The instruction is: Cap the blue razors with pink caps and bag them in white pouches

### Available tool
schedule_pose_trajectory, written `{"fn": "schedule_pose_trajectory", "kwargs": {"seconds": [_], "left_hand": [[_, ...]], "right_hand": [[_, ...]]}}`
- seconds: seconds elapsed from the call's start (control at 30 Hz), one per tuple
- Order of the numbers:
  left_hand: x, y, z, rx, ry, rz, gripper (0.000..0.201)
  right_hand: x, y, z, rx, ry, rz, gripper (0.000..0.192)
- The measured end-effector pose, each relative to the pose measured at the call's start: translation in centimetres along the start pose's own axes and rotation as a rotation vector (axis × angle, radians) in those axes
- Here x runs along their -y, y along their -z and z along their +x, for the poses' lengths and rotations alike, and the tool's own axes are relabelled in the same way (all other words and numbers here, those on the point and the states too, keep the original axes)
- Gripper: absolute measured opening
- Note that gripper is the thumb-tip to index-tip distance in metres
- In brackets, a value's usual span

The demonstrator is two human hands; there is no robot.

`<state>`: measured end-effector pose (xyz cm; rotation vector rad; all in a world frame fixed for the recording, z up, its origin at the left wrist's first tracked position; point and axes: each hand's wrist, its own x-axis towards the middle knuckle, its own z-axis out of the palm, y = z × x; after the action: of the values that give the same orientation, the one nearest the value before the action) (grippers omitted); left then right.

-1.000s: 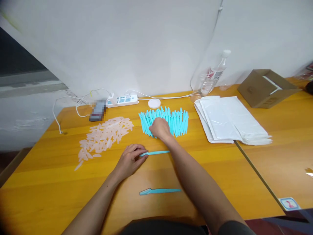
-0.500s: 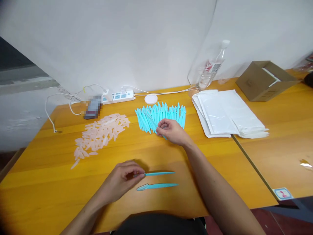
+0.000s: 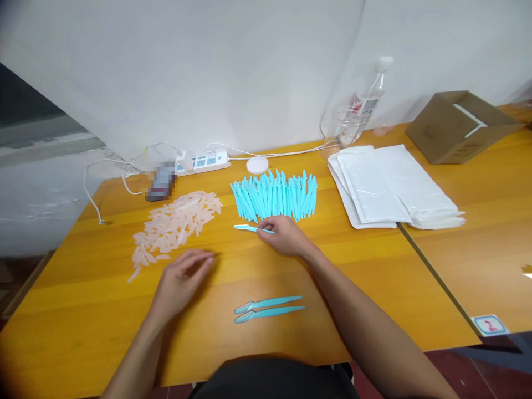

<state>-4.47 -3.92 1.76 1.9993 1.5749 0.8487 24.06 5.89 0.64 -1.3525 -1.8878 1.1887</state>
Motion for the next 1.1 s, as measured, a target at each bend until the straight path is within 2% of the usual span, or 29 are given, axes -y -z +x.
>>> {"fn": "schedule_pose_trajectory", "kwargs": {"seconds": [0.07, 0.13, 0.23, 0.37, 0.7, 0.8, 0.9, 1.0, 1.1], "left_hand": [[1.9, 0.8, 1.5, -0.136, 0.055, 0.175, 0.023], [3.2, 1.1, 2.9, -0.204, 0.085, 0.377, 0.029], [3.8, 1.1, 4.5, -0.19, 0.06, 0.635, 0.034], [3.3, 1.2, 5.6, -0.123, 0.002, 0.807, 0.03], [3.0, 0.9, 5.0, -0.133, 0.036, 0.763, 0.033], [2.9, 1.3, 5.3, -0.128, 0.049, 0.69, 0.033], [3.1, 2.1, 5.7, -0.055, -0.003, 0.614, 0.032], [3.4, 2.7, 6.1, 0.046, -0.062, 0.671, 0.033], [3.4, 2.7, 6.5, 0.062, -0.115, 0.681, 0.027]], "right_hand": [[0.1, -0.1, -0.1, 0.02, 0.0, -0.033, 0.027], [0.3, -0.2, -0.2, 0.025, 0.009, -0.062, 0.027], [0.5, -0.4, -0.2, 0.016, 0.033, -0.11, 0.027], [0.4, -0.4, -0.2, 0.005, 0.063, -0.123, 0.027], [0.2, -0.4, -0.2, 0.022, 0.108, -0.139, 0.024], [0.2, -0.3, -0.2, 0.035, 0.109, -0.154, 0.025], [0.2, -0.2, -0.2, 0.05, 0.113, -0.161, 0.025], [0.2, -0.1, -0.1, 0.058, 0.122, -0.167, 0.024], [0.1, -0.1, 0.0, 0.071, 0.12, -0.157, 0.023]]}}
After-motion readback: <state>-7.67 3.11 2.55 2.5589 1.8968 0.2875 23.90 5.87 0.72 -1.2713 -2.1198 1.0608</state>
